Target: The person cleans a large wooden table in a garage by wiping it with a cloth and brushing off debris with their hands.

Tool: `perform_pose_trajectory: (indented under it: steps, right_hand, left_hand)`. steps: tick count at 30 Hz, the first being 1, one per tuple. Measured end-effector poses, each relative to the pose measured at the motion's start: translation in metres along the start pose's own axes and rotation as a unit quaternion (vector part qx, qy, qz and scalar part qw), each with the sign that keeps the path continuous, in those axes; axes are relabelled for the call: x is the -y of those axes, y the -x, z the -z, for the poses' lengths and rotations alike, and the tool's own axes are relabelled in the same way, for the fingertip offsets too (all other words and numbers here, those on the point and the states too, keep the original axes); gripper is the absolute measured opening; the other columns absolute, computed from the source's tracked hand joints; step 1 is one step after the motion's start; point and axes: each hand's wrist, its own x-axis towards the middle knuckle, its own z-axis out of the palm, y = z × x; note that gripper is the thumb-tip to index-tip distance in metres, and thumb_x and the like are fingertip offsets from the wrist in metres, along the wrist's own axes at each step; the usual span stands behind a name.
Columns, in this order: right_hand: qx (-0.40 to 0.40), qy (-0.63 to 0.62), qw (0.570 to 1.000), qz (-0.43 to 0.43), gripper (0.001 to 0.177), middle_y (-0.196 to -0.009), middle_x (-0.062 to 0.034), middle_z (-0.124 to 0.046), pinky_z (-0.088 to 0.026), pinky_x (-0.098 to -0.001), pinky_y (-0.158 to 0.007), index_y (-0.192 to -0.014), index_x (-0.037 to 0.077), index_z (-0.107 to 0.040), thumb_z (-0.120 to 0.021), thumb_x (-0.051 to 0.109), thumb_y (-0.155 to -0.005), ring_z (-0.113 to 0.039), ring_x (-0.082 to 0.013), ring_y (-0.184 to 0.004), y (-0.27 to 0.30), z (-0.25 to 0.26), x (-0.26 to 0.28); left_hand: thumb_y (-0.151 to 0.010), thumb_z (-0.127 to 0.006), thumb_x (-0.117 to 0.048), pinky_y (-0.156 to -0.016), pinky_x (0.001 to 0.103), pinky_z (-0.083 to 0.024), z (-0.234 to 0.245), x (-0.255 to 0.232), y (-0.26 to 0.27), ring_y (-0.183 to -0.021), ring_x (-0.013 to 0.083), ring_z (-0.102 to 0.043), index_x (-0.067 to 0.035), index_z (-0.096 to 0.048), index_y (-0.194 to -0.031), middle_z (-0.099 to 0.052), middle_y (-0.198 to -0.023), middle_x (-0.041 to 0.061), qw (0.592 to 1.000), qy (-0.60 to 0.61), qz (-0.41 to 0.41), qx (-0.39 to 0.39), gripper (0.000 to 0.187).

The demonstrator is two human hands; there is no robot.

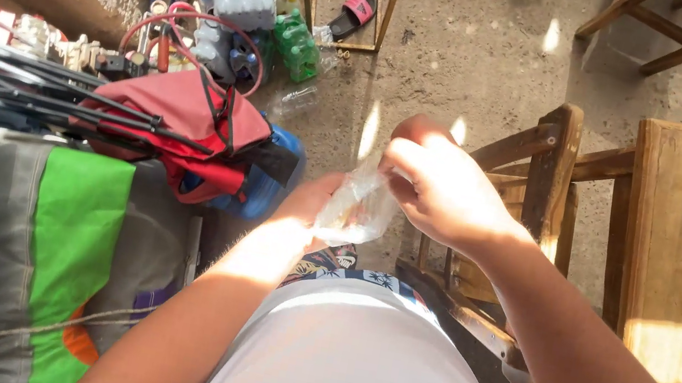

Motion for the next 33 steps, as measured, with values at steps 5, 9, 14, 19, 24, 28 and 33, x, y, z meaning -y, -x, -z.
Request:
perform_pose_trajectory:
  steps: [5,9,14,19,24,28,33]
  right_hand:
    - [-0.184,0.019,0.979,0.083,0.016,-0.099,-0.0084,-0.059,-0.056,-0.0443,-0.064,-0.097,0.015,-0.056,-0.069,0.009,-0.090,-0.067,-0.0362,-0.086,-0.031,0.024,-0.003]
    - [-0.030,-0.090,0.954,-0.284,0.047,-0.116,-0.0166,-0.061,-0.059,-0.0472,-0.089,-0.132,0.008,-0.054,-0.073,0.019,-0.090,-0.069,-0.0343,-0.105,-0.060,0.061,0.012]
    - [0.010,-0.318,0.857,-0.406,0.049,-0.113,-0.0222,-0.069,-0.064,-0.0394,-0.086,-0.124,-0.002,-0.064,-0.071,0.036,-0.093,-0.075,-0.0294,-0.100,-0.073,0.048,-0.013]
    - [-0.114,-0.601,0.695,-0.378,0.030,-0.090,-0.0125,-0.070,-0.065,-0.0401,-0.064,-0.097,0.000,-0.061,-0.078,0.023,-0.088,-0.077,-0.0266,-0.076,-0.078,-0.007,-0.101]
    - [-0.168,-0.621,0.653,-0.400,0.026,-0.069,-0.0116,-0.064,-0.061,-0.0376,-0.046,-0.085,0.002,-0.056,-0.078,0.016,-0.087,-0.071,-0.0247,-0.054,-0.074,0.050,-0.152]
    - [-0.249,-0.602,0.652,-0.388,0.026,-0.054,-0.0064,-0.044,-0.045,-0.0301,-0.035,-0.077,0.006,-0.049,-0.073,0.007,-0.088,-0.052,-0.0179,-0.039,-0.074,0.107,-0.188]
    - [-0.343,-0.586,0.637,-0.364,0.026,-0.054,-0.0055,-0.039,-0.038,-0.0261,-0.032,-0.081,0.007,-0.046,-0.070,0.006,-0.091,-0.042,-0.0132,-0.034,-0.085,0.143,-0.223]
  left_hand:
    - [-0.094,-0.072,-0.013,-0.059,0.032,-0.053,-0.016,-0.044,-0.044,-0.064,0.0192,-0.062,0.002,-0.071,-0.094,-0.063,-0.077,0.011,0.996,-0.035,-0.029,0.077,0.015]
    - [-0.094,-0.071,-0.015,-0.060,0.035,-0.054,-0.044,-0.076,-0.061,-0.065,0.0215,-0.064,0.002,-0.071,-0.096,-0.065,-0.080,0.013,0.995,-0.044,-0.042,0.079,0.017]
    - [-0.095,-0.069,-0.019,-0.062,0.039,-0.056,-0.078,-0.103,-0.084,-0.067,0.0243,-0.066,0.002,-0.071,-0.097,-0.068,-0.084,0.016,0.995,-0.051,-0.054,0.070,0.021]
    - [-0.096,-0.067,-0.024,-0.064,0.045,-0.059,-0.130,-0.125,-0.122,-0.069,0.0281,-0.068,0.002,-0.070,-0.099,-0.071,-0.089,0.020,0.994,-0.041,-0.086,0.058,0.026]
    - [-0.096,-0.065,-0.025,-0.060,0.045,-0.059,-0.179,-0.142,-0.138,-0.064,0.0290,-0.070,-0.001,-0.066,-0.096,-0.070,-0.083,0.019,0.993,-0.041,-0.113,0.021,0.024]
    - [-0.096,-0.065,-0.025,-0.046,0.041,-0.052,-0.206,-0.157,-0.199,-0.051,0.0277,-0.065,-0.009,-0.058,-0.085,-0.065,-0.067,0.013,0.989,-0.061,-0.133,0.013,0.021]
    - [-0.096,-0.067,-0.023,-0.048,0.039,-0.051,-0.270,-0.182,-0.191,-0.057,0.0249,-0.062,-0.008,-0.058,-0.091,-0.062,-0.073,0.011,0.990,-0.082,-0.116,0.002,0.017]
